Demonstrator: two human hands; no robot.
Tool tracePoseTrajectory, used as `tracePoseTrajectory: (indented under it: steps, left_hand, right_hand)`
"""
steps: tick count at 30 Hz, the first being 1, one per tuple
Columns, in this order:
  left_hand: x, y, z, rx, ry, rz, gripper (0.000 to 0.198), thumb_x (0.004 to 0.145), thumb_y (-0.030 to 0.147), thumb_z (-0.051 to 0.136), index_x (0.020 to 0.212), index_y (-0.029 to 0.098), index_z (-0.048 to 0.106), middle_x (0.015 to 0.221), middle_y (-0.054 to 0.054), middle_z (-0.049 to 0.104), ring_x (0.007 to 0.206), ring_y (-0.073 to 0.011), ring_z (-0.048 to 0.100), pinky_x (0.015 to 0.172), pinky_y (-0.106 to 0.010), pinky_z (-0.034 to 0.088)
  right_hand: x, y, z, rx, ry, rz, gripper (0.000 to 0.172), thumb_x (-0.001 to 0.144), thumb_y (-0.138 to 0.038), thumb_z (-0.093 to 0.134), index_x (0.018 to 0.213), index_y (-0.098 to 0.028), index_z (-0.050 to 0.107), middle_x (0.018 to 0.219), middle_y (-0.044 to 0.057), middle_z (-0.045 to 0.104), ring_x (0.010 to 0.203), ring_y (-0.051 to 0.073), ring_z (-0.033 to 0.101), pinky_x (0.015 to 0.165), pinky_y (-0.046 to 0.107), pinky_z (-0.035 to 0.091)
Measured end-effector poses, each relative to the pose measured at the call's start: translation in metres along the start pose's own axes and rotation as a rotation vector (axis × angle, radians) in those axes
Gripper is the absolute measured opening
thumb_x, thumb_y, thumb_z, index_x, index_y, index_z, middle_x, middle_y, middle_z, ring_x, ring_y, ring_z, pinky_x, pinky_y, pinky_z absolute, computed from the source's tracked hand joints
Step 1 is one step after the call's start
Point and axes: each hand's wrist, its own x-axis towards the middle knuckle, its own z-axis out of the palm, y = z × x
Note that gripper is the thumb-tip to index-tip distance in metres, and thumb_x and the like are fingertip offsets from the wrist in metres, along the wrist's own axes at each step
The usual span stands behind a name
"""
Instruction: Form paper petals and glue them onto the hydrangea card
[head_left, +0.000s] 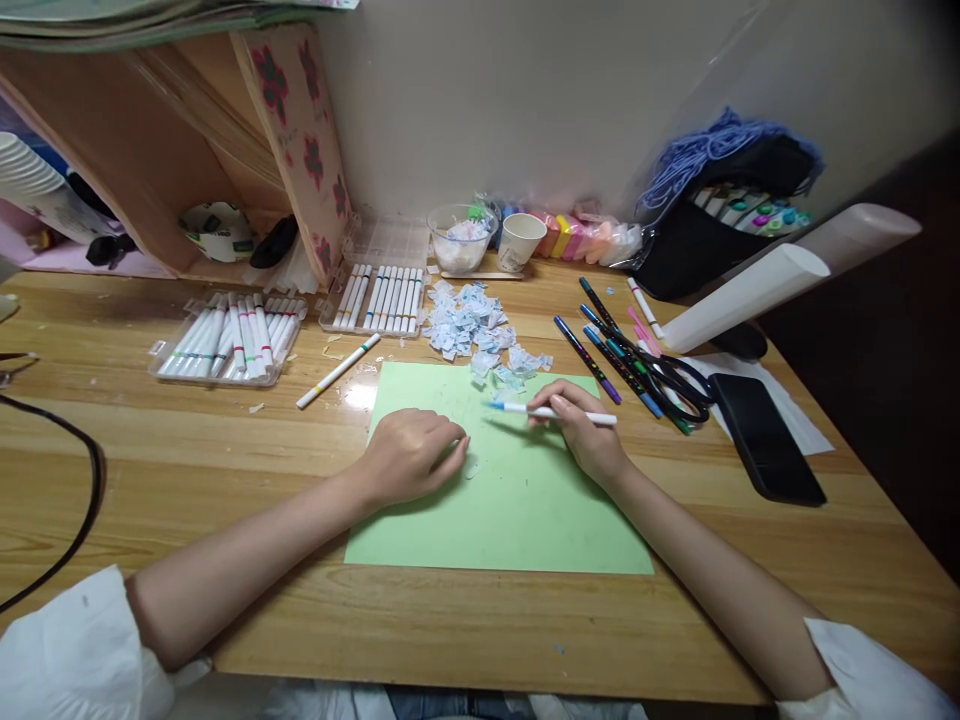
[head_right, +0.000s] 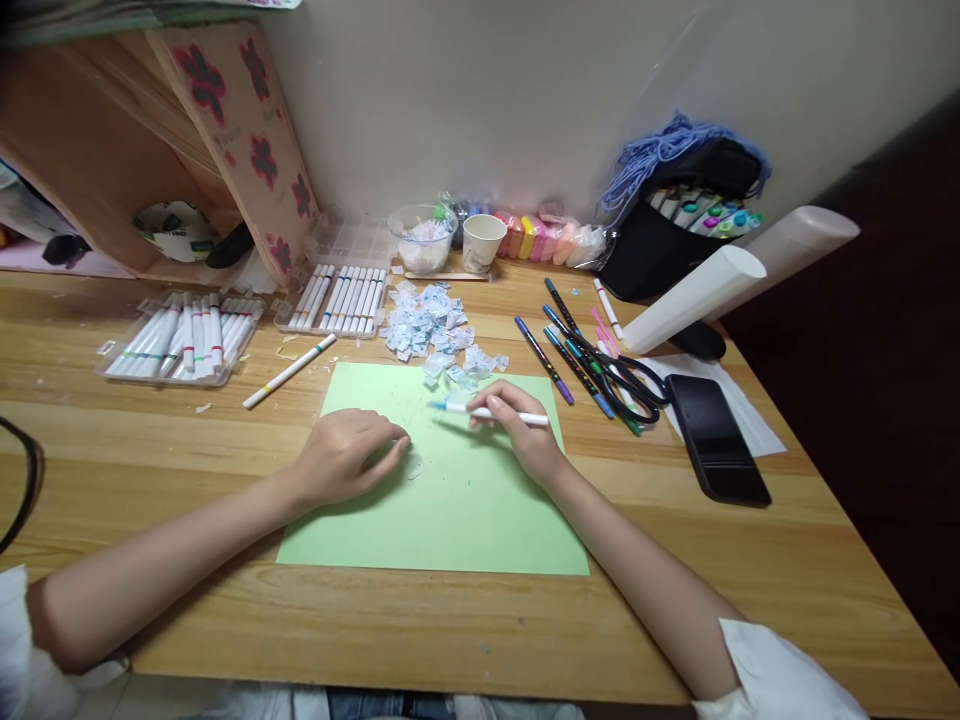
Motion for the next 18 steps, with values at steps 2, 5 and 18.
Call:
tracePoseTrajectory:
  steps: [2,5,18]
  left_hand:
    - [0.001,0.001,-0.002,-0.059,-0.104,0.031,0.017,0.087,0.030,0.049,0.085,0.017,0.060,0.069,-0.001,0.063,0.062,-0.0140,0.053,0.058,-0.027,0.034]
    - [0.004,0.000,-0.002,-0.107,-0.210,-0.040,0.021,0.085,0.036,0.053,0.091,0.017,0.057,0.077,-0.003,0.063,0.070,-0.0164,0.054,0.062,-0.028,0.037]
    - [0.005,-0.001,-0.004,-0.184,-0.074,-0.198,0.014,0.085,0.030,0.050,0.081,0.017,0.053,0.064,0.001,0.051,0.060,-0.0131,0.046,0.056,-0.025,0.033]
  right_hand:
    - [-0.001,0.000,-0.001,0.089,-0.026,0.016,0.033,0.090,-0.038,0.046,0.072,-0.018,0.065,0.062,0.001,0.059,0.056,0.013,0.056,0.055,0.025,0.042]
    - [-0.002,0.000,-0.002,0.164,-0.029,0.049,0.039,0.090,-0.041,0.045,0.066,-0.017,0.065,0.058,0.001,0.058,0.048,0.011,0.053,0.049,0.024,0.039]
    - [-0.003,-0.013,0.003,-0.194,-0.254,0.138,0.035,0.091,-0.042,0.046,0.077,-0.017,0.066,0.065,0.003,0.067,0.064,0.014,0.058,0.063,0.026,0.044]
